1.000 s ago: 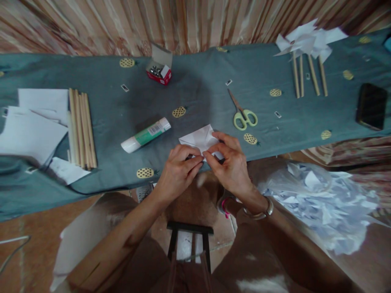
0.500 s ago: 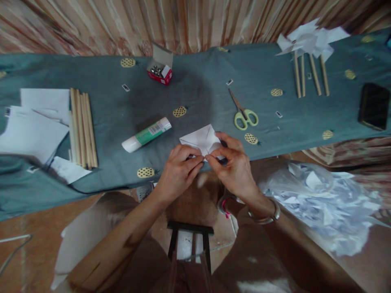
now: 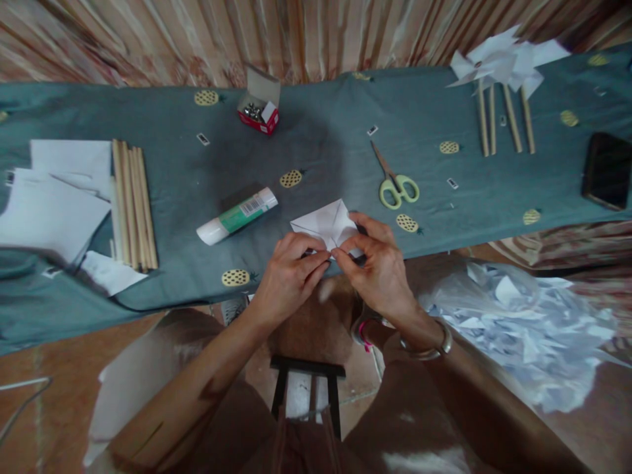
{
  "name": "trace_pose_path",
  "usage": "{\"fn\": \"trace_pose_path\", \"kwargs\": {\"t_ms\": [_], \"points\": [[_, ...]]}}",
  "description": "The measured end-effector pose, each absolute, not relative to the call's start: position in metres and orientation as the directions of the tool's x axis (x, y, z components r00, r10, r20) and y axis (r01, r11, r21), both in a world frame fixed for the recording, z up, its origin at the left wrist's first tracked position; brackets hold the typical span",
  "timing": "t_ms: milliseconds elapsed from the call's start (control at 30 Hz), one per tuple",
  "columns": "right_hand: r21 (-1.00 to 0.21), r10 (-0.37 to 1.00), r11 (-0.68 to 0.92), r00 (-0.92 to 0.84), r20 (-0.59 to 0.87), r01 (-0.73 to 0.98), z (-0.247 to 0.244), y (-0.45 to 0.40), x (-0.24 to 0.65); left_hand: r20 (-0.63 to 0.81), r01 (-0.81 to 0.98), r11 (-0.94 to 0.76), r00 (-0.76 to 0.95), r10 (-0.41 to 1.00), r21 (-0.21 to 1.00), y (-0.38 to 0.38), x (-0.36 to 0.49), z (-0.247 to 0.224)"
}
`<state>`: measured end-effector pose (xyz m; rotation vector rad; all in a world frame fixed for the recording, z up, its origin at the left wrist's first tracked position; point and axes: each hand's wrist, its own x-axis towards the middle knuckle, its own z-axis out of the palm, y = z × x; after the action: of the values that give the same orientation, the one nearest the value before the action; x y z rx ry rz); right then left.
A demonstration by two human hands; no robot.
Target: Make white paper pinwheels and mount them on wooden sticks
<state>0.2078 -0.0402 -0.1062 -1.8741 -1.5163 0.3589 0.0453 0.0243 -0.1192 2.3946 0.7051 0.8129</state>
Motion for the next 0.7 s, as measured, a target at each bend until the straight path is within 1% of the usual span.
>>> {"fn": "trace_pose_path", "kwargs": {"t_ms": [133, 333, 567, 700], "points": [[-0.652, 0.941, -0.087, 0.276, 0.193, 0.753, -0.1057, -0.0404, 0.2077, 0.376, 0.316, -0.726, 0.691, 0.618, 0.611, 0.0241, 0.0450, -0.1189], [-0.612, 0.940, -0.074, 0.260, 0.221, 0.787, -0.1069, -0.0404, 0.2080, 0.401, 0.295, -0.740, 0.690, 0.603, 0.604, 0.0240, 0.0453, -0.1198], [-0.587, 0.941, -0.013, 0.209, 0.267, 0.810, -0.1110, -0.0403, 0.2085, 0.391, 0.311, -0.742, 0.695, 0.604, 0.594, 0.0239, 0.0451, -0.1196], [-0.554, 0.932, 0.047, 0.163, 0.323, 0.831, -0.1123, -0.0413, 0.2080, 0.406, 0.309, -0.748, 0.687, 0.603, 0.587, 0.0238, 0.0448, -0.1204]]}}
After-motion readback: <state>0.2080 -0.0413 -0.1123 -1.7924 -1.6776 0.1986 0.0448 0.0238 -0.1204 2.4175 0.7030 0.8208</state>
